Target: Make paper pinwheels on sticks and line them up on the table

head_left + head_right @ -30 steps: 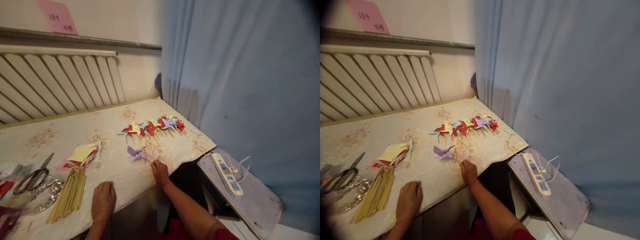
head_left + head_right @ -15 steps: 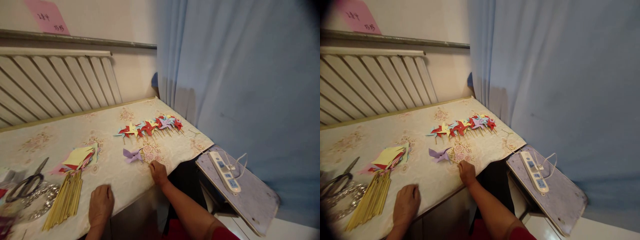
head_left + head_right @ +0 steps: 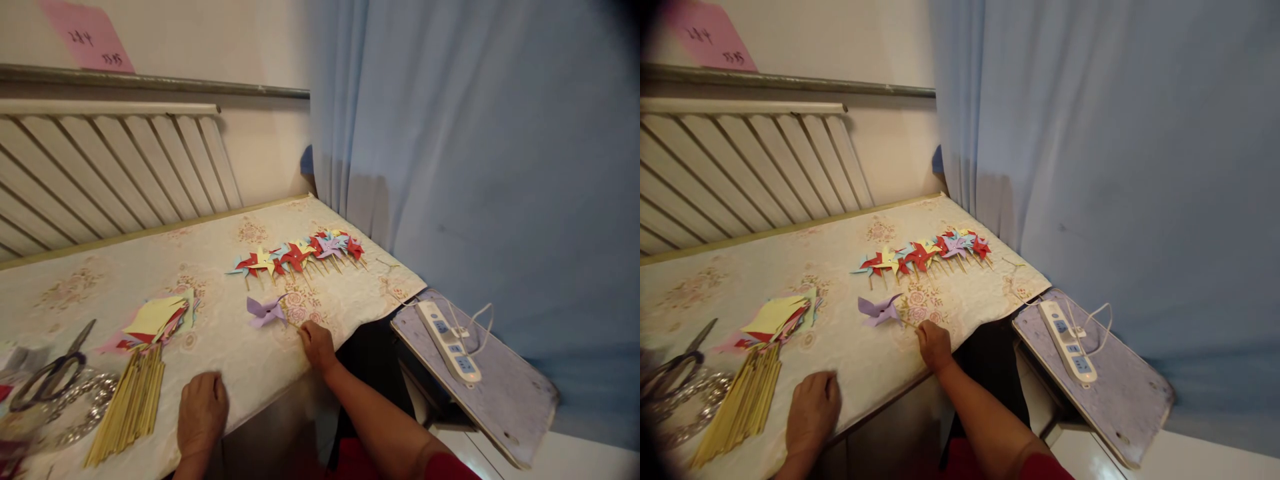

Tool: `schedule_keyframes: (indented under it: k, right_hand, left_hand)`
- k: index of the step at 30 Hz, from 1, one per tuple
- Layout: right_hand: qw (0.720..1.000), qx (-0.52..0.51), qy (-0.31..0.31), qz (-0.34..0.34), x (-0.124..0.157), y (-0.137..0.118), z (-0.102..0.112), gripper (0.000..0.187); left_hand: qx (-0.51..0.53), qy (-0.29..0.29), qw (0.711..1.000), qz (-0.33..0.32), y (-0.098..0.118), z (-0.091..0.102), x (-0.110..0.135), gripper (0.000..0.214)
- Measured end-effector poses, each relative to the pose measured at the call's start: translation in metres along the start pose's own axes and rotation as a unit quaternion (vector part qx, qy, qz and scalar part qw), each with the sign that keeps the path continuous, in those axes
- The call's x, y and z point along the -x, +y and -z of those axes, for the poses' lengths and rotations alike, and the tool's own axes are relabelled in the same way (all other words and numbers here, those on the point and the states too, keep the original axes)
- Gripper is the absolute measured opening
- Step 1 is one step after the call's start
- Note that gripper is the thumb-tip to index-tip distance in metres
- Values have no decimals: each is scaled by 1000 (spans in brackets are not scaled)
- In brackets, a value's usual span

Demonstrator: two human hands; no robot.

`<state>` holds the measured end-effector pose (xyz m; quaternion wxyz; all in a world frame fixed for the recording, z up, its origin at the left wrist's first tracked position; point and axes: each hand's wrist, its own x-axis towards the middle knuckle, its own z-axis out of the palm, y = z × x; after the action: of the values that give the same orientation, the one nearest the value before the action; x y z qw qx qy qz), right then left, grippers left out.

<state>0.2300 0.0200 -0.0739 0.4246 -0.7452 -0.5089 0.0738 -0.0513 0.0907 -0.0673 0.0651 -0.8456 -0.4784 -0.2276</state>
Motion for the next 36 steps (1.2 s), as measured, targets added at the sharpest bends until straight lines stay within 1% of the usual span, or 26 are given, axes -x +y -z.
schedule_keyframes:
  k: [4, 6, 9, 12, 15, 20, 24, 29, 36]
  right_hand:
    - [999, -31, 27, 17, -5, 0, 8, 14]
    - [998, -35, 38, 23, -10, 2, 15, 14]
    - [998, -28, 56, 12, -22, 10, 30, 15]
    - [997, -2, 82, 0, -38, 27, 45, 16]
    - [993, 37, 113, -23, -56, 50, 62, 17]
    - [975, 106, 167, -100, -85, 89, 86, 20]
    - [956, 161, 183, -166, -98, 114, 100, 21]
    - [939, 185, 197, -212, -106, 134, 107, 22]
    - [923, 203, 194, -263, -116, 140, 105, 23]
  left_hand:
    - [-3, -7, 1000, 5, 0, 0, 0, 21]
    - [-5, -7, 1000, 9, 0, 0, 0, 21]
    - [-2, -10, 1000, 13, 0, 0, -1, 21]
    - [1, -10, 1000, 11, 0, -1, 0, 21]
    - [4, -6, 1000, 9, -1, -1, 0, 22]
    - [-5, -12, 1000, 9, -2, -3, 1, 22]
    - [-8, -13, 1000, 9, -1, -1, 1, 22]
    - [-8, -9, 1000, 9, 0, 0, 1, 20]
    - [-1, 3, 1000, -2, -2, -2, 2, 19]
